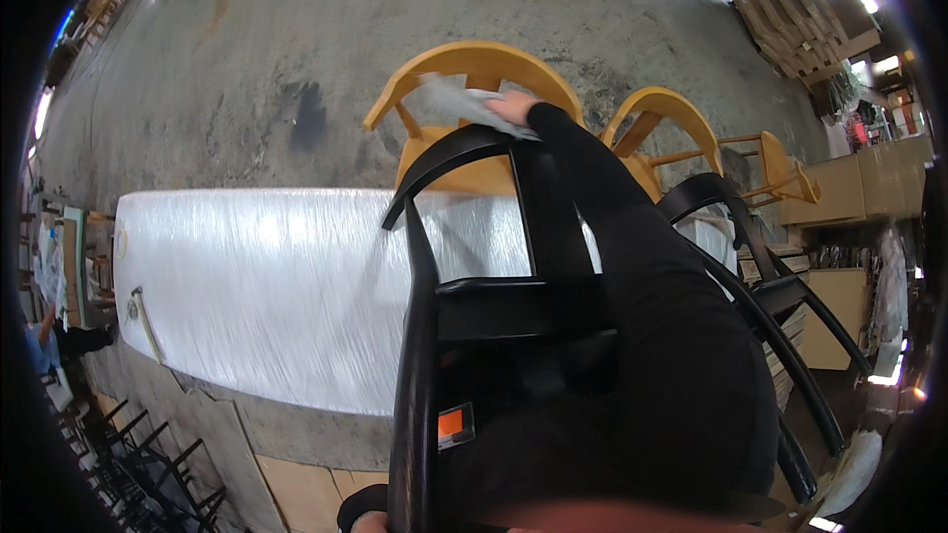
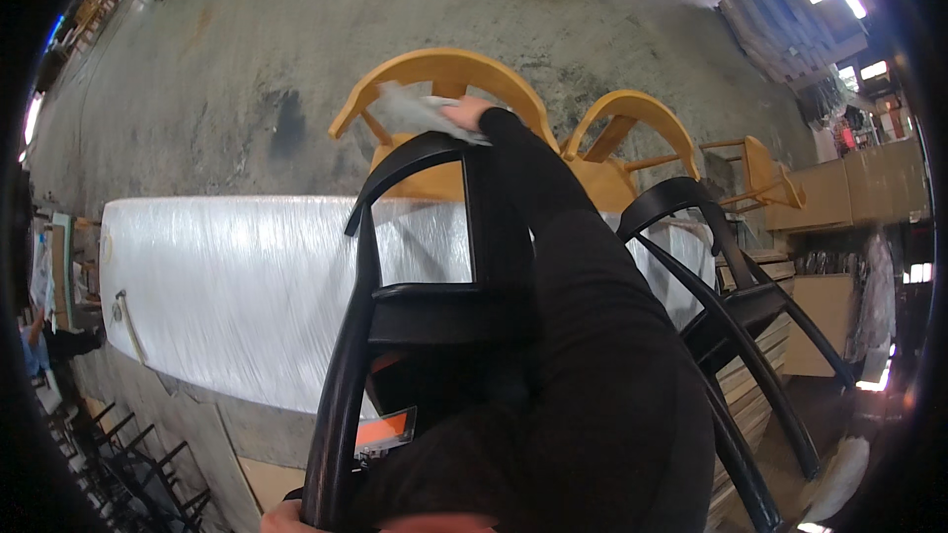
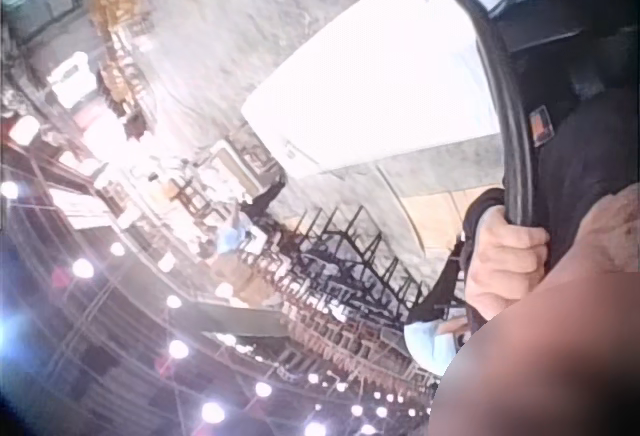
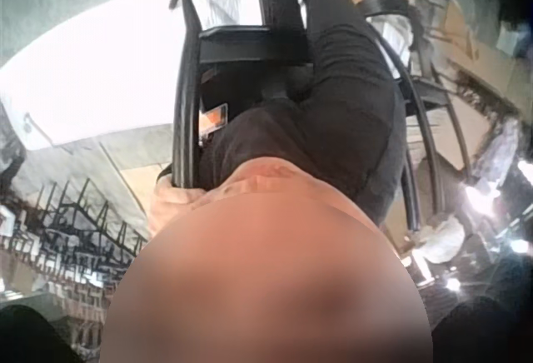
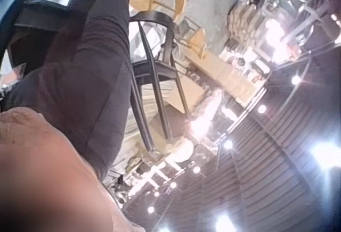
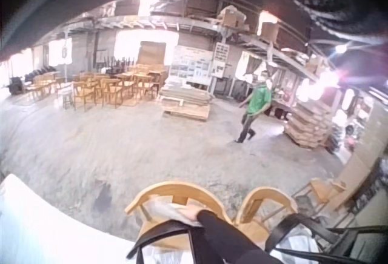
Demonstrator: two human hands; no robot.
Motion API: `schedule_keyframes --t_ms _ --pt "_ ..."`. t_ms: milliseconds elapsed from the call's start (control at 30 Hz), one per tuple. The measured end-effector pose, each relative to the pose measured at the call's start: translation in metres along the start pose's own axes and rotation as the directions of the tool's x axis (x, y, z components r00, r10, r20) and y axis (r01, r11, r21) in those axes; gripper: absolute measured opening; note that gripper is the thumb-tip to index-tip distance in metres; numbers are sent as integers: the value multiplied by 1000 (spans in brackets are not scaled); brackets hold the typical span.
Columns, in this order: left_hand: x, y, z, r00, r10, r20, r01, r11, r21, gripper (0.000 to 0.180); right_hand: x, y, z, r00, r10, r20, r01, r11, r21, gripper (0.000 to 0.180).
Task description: The person wipes the seat and backrest of a black chair with a cloth, then lifts and repositions it. The person repeats the wiping and repositioning on another chair.
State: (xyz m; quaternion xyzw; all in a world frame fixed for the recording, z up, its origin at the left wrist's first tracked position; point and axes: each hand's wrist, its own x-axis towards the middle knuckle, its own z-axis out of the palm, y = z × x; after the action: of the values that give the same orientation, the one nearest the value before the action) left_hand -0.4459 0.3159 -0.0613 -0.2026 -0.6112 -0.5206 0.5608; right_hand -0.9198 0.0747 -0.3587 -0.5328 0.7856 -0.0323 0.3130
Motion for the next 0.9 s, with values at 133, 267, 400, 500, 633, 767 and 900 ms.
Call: schedule_keyframes --t_ms 133,267,400,500,633,767,900 --pt "18 9 -7 972 -187 144 183 982 44 29 -68 151 1 885 422 -196 -390 903 182 80" --pt "26 20 -8 936 -256 243 233 965 122 18 -123 200 0 972 184 147 -149 964 -221 61" --pt "18 22 4 970 -221 99 184 939 290 22 -132 124 -26 959 258 118 -200 910 -363 51" --pt "10 13 13 994 -111 -22 112 946 304 23 -142 35 -32 982 177 -73 -185 974 -129 41" --pt "-2 11 24 981 -86 -172 143 924 355 20 -176 -63 -34 996 -10 91 49 896 -441 47" --pt "-13 18 29 940 -168 -296 278 880 384 10 -237 -128 -50 959 -232 160 278 869 -409 67" --pt "-25 21 27 856 -344 -386 505 716 482 5 -346 -166 -25 960 -274 -57 227 881 -415 44"
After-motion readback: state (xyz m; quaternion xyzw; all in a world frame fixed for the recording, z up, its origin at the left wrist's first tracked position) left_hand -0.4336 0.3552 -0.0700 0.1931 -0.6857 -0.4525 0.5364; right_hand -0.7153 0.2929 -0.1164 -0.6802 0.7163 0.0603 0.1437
